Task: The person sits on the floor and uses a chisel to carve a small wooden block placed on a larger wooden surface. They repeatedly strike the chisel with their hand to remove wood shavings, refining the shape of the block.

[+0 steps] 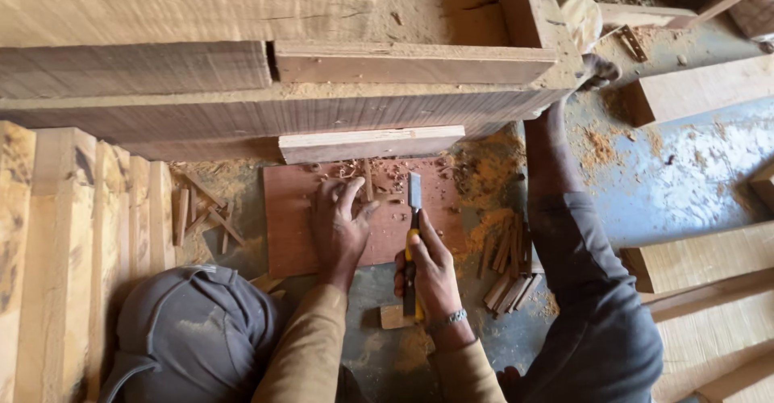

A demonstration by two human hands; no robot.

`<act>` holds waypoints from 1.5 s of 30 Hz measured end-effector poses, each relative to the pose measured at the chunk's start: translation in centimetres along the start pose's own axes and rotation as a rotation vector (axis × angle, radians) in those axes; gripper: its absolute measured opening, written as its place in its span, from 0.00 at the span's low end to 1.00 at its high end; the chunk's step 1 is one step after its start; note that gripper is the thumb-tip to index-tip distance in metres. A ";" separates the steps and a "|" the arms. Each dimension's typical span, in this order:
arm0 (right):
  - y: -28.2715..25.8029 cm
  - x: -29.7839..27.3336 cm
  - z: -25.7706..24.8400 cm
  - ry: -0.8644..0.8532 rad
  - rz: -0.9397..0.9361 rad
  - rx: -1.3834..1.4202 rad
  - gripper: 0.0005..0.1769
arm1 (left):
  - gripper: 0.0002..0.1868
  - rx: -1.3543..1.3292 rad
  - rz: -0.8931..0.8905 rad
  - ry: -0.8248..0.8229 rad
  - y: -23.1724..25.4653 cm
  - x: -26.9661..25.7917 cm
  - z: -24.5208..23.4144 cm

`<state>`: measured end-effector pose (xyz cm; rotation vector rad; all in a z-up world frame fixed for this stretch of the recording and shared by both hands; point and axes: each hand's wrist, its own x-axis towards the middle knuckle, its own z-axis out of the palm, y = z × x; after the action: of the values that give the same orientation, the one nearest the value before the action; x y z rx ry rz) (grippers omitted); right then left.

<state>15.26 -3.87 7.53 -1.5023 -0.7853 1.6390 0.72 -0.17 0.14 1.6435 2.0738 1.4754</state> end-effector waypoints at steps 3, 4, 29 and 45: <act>-0.2 -2.0 -0.4 -0.013 0.033 -0.057 0.34 | 0.17 0.033 -0.025 -0.009 0.0 -0.4 0.1; -0.3 -2.5 -0.4 -0.015 0.045 -0.076 0.35 | 0.13 0.054 -0.037 -0.016 0.0 -0.4 0.1; -0.5 -3.1 1.3 -0.154 0.117 -0.299 0.34 | 0.42 0.294 -0.172 -0.179 -0.2 0.0 0.0; -0.2 -1.4 2.5 -0.151 -0.001 -0.366 0.33 | 0.40 0.277 -0.209 -0.181 -0.1 0.4 -0.1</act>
<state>12.87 -4.81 8.68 -1.6342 -1.2211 1.6873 0.42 0.13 0.31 1.5188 2.3414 0.9757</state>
